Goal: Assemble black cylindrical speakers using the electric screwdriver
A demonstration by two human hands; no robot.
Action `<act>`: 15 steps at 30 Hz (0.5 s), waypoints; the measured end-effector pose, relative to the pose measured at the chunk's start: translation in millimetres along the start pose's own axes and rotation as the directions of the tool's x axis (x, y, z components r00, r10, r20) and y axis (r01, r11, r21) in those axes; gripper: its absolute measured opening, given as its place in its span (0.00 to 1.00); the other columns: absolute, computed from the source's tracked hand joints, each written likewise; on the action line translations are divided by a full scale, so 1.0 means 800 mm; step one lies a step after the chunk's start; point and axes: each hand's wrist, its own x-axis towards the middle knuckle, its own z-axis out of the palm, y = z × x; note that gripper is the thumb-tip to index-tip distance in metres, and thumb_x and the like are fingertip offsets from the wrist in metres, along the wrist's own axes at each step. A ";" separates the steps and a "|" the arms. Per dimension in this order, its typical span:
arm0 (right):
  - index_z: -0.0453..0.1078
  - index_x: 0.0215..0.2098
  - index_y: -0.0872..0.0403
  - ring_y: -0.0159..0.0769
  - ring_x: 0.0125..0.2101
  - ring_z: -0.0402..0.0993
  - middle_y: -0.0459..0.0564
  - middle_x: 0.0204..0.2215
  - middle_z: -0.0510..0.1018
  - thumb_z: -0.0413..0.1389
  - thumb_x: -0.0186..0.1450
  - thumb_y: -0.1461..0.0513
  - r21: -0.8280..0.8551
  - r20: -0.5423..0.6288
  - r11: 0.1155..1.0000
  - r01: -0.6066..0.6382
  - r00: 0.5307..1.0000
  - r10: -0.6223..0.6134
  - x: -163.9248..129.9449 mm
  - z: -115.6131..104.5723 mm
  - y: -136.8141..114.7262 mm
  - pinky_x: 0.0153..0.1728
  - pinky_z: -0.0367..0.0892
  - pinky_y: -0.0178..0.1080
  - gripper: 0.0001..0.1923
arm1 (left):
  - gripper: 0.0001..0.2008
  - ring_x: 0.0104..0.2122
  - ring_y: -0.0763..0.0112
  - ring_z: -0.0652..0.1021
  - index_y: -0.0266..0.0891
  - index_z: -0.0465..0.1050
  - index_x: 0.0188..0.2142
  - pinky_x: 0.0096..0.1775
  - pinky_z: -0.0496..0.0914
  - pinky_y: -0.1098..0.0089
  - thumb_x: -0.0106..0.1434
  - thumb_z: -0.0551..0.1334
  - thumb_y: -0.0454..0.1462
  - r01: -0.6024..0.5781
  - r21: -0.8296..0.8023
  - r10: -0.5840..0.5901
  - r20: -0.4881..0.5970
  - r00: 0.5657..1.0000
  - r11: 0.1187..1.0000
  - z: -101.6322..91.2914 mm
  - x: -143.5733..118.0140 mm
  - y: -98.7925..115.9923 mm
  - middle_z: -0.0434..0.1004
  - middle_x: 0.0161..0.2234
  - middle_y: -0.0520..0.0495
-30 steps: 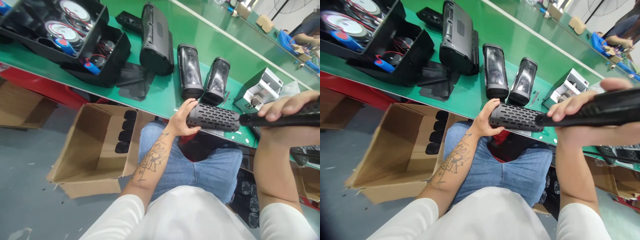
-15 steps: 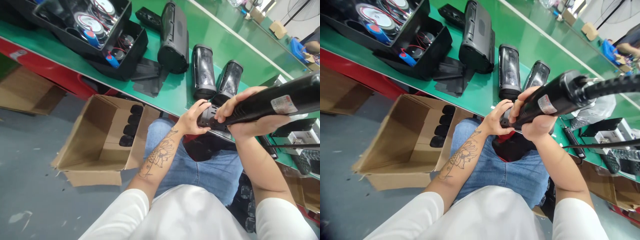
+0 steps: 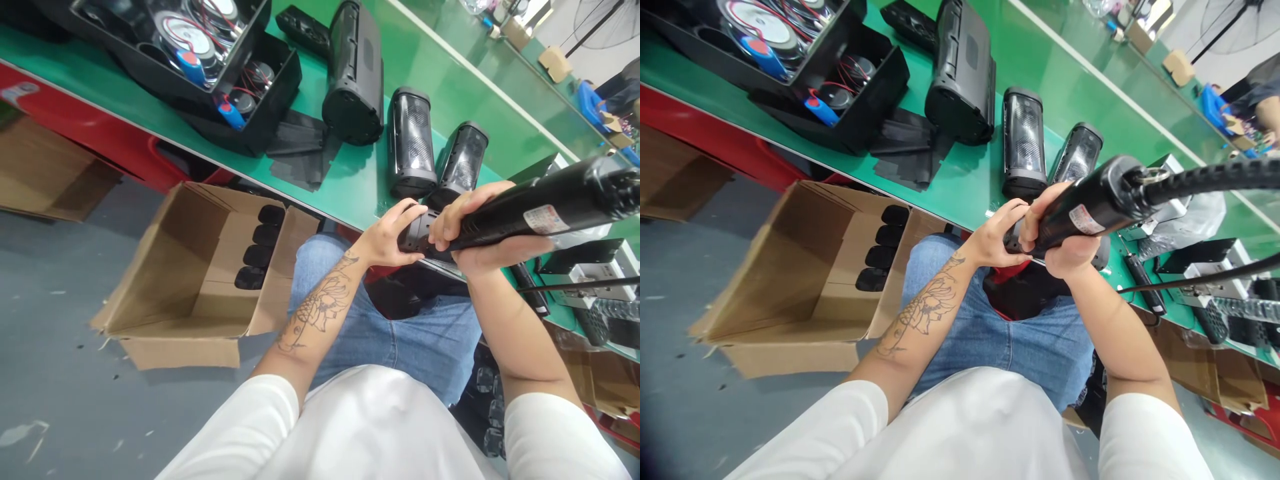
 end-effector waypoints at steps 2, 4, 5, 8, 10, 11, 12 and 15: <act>0.75 0.35 0.53 0.35 0.16 0.65 0.45 0.21 0.69 0.68 0.63 0.30 0.001 -0.006 0.999 -0.036 0.999 0.036 0.000 0.000 0.000 0.19 0.66 0.37 0.35 | 0.48 0.67 0.41 0.75 0.41 0.59 0.74 0.67 0.74 0.45 0.63 0.75 0.54 0.002 0.012 -0.002 0.004 1.000 1.000 0.000 -0.001 0.000 0.68 0.68 0.29; 0.74 0.35 0.52 0.35 0.16 0.64 0.44 0.20 0.69 0.69 0.60 0.29 -0.015 -0.010 0.998 -0.068 0.998 0.068 -0.001 -0.001 0.000 0.19 0.66 0.37 0.36 | 0.49 0.67 0.41 0.75 0.40 0.59 0.74 0.67 0.75 0.45 0.63 0.75 0.55 0.007 0.030 -0.007 0.004 1.000 1.000 0.001 -0.002 -0.001 0.68 0.68 0.28; 0.74 0.35 0.52 0.35 0.16 0.65 0.44 0.20 0.69 0.69 0.59 0.28 -0.026 -0.011 0.996 -0.086 0.996 0.085 -0.002 -0.001 0.000 0.19 0.66 0.37 0.37 | 0.49 0.67 0.41 0.75 0.40 0.60 0.74 0.67 0.75 0.45 0.62 0.75 0.55 0.008 0.041 -0.008 0.002 1.000 0.999 0.001 -0.002 -0.001 0.68 0.68 0.28; 0.69 0.34 0.53 0.35 0.17 0.65 0.44 0.20 0.69 0.68 0.56 0.25 -0.074 -0.022 0.988 -0.135 0.991 0.133 -0.008 0.001 -0.003 0.20 0.68 0.37 0.41 | 0.47 0.68 0.42 0.75 0.40 0.61 0.73 0.67 0.75 0.46 0.63 0.75 0.56 -0.017 0.071 0.018 -0.018 1.000 0.997 -0.001 -0.003 -0.002 0.69 0.68 0.28; 0.67 0.33 0.53 0.35 0.17 0.65 0.46 0.20 0.70 0.67 0.56 0.24 -0.109 -0.001 0.982 -0.154 0.988 0.155 -0.011 0.004 -0.012 0.21 0.68 0.37 0.43 | 0.47 0.67 0.43 0.76 0.40 0.61 0.73 0.66 0.76 0.47 0.64 0.75 0.57 -0.056 0.084 0.060 -0.045 0.997 0.995 -0.004 -0.005 0.002 0.70 0.66 0.29; 0.68 0.33 0.53 0.34 0.16 0.64 0.46 0.20 0.71 0.66 0.59 0.25 -0.111 0.024 0.985 -0.132 0.990 0.136 -0.012 0.005 -0.019 0.20 0.68 0.36 0.42 | 0.47 0.67 0.43 0.76 0.40 0.61 0.73 0.66 0.76 0.47 0.63 0.74 0.58 -0.067 0.094 0.072 -0.055 0.996 0.993 -0.005 -0.009 0.007 0.71 0.66 0.29; 0.69 0.33 0.53 0.33 0.15 0.63 0.46 0.21 0.71 0.64 0.62 0.26 -0.094 0.058 0.992 -0.086 0.994 0.092 -0.011 0.004 -0.028 0.19 0.67 0.35 0.40 | 0.48 0.66 0.43 0.77 0.40 0.61 0.73 0.66 0.76 0.47 0.64 0.74 0.59 -0.068 0.112 0.075 -0.059 0.995 0.991 -0.006 -0.014 0.014 0.71 0.65 0.30; 0.72 0.39 0.53 0.32 0.13 0.62 0.43 0.20 0.69 0.57 0.71 0.29 -0.060 0.043 0.994 0.095 0.995 -0.093 0.002 -0.023 -0.055 0.15 0.65 0.35 0.36 | 0.47 0.64 0.45 0.77 0.42 0.59 0.73 0.65 0.76 0.47 0.65 0.72 0.60 0.009 0.253 0.012 -0.081 0.997 0.967 -0.002 -0.037 0.048 0.71 0.63 0.31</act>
